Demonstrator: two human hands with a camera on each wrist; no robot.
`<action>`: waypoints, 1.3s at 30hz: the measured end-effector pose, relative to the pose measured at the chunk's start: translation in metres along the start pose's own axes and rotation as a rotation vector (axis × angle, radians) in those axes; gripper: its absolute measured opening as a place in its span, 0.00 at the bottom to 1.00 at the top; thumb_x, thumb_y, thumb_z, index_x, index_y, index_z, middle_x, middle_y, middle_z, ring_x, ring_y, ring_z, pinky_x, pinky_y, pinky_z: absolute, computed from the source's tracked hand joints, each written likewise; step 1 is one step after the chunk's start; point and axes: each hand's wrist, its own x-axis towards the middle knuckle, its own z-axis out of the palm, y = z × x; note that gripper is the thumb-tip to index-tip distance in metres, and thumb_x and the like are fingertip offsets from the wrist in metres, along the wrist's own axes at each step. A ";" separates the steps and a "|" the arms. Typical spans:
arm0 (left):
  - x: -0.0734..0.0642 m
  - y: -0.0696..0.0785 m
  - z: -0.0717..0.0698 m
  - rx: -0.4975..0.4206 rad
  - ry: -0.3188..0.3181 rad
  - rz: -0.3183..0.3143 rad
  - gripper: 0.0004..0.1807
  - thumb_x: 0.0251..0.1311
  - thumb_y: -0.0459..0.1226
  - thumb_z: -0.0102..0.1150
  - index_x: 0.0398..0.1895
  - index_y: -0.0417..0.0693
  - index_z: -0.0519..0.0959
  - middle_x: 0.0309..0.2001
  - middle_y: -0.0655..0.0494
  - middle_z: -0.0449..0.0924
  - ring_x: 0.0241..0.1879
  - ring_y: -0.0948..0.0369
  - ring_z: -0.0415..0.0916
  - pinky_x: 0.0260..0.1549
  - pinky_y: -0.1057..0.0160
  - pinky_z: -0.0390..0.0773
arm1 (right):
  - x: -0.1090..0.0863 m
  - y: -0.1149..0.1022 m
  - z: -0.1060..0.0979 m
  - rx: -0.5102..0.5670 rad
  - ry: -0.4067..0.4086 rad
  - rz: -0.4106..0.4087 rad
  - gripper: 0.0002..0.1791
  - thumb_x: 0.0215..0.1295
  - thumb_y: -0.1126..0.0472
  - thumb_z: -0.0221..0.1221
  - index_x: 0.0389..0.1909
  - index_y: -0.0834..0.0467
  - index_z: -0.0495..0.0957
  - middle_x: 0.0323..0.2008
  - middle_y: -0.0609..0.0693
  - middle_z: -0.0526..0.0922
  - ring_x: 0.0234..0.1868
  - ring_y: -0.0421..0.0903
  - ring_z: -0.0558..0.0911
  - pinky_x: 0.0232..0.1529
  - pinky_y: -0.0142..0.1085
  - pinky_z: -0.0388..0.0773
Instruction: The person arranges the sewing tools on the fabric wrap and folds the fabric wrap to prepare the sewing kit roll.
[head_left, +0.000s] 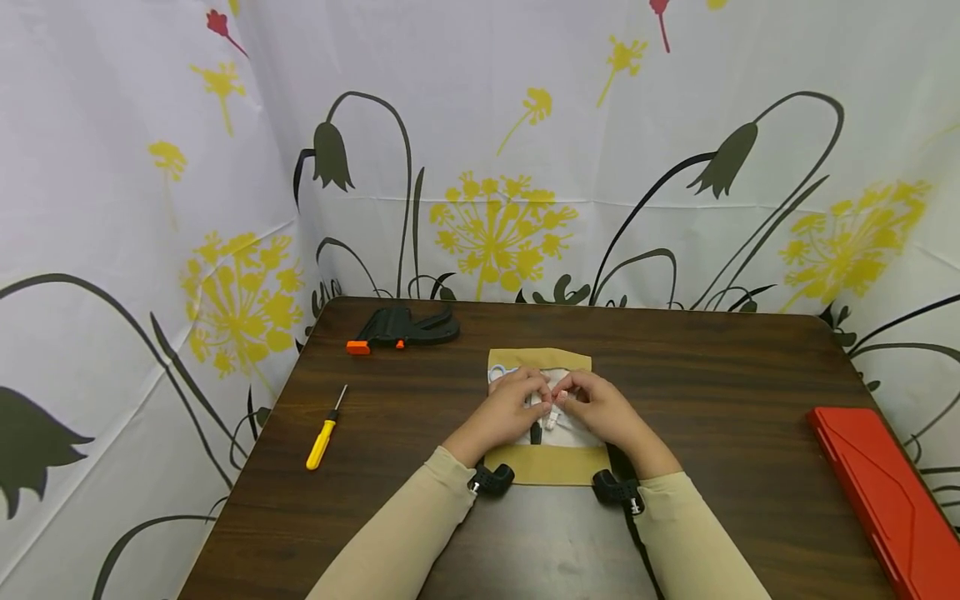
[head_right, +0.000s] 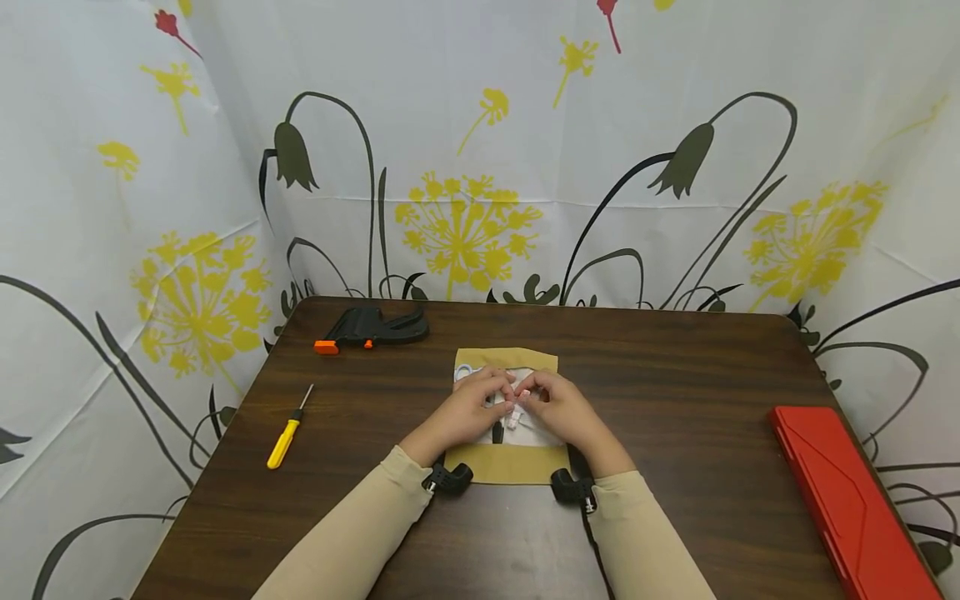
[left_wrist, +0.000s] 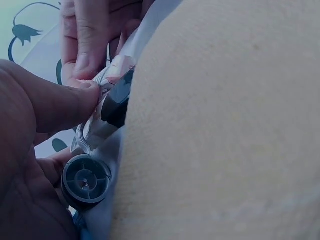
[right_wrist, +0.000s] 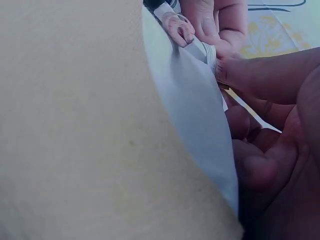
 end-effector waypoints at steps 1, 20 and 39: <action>0.000 0.000 0.000 -0.003 0.001 -0.002 0.07 0.76 0.40 0.65 0.36 0.58 0.80 0.66 0.55 0.81 0.75 0.48 0.73 0.77 0.35 0.54 | 0.000 0.000 0.000 0.002 0.000 0.001 0.04 0.76 0.61 0.67 0.46 0.50 0.87 0.33 0.49 0.80 0.32 0.47 0.74 0.34 0.35 0.70; -0.001 -0.002 -0.036 -0.204 -0.036 0.022 0.04 0.81 0.38 0.58 0.47 0.51 0.82 0.70 0.45 0.78 0.74 0.45 0.74 0.73 0.38 0.72 | -0.024 -0.074 0.010 -0.411 -0.019 -0.169 0.09 0.75 0.64 0.67 0.52 0.56 0.82 0.36 0.44 0.84 0.30 0.40 0.77 0.34 0.36 0.77; -0.011 -0.024 -0.060 0.173 -0.053 -0.179 0.30 0.85 0.57 0.45 0.78 0.53 0.75 0.80 0.51 0.72 0.81 0.44 0.63 0.72 0.31 0.58 | -0.049 -0.099 0.035 -0.467 -0.422 -0.186 0.08 0.75 0.62 0.65 0.51 0.54 0.86 0.46 0.43 0.89 0.46 0.39 0.85 0.54 0.42 0.83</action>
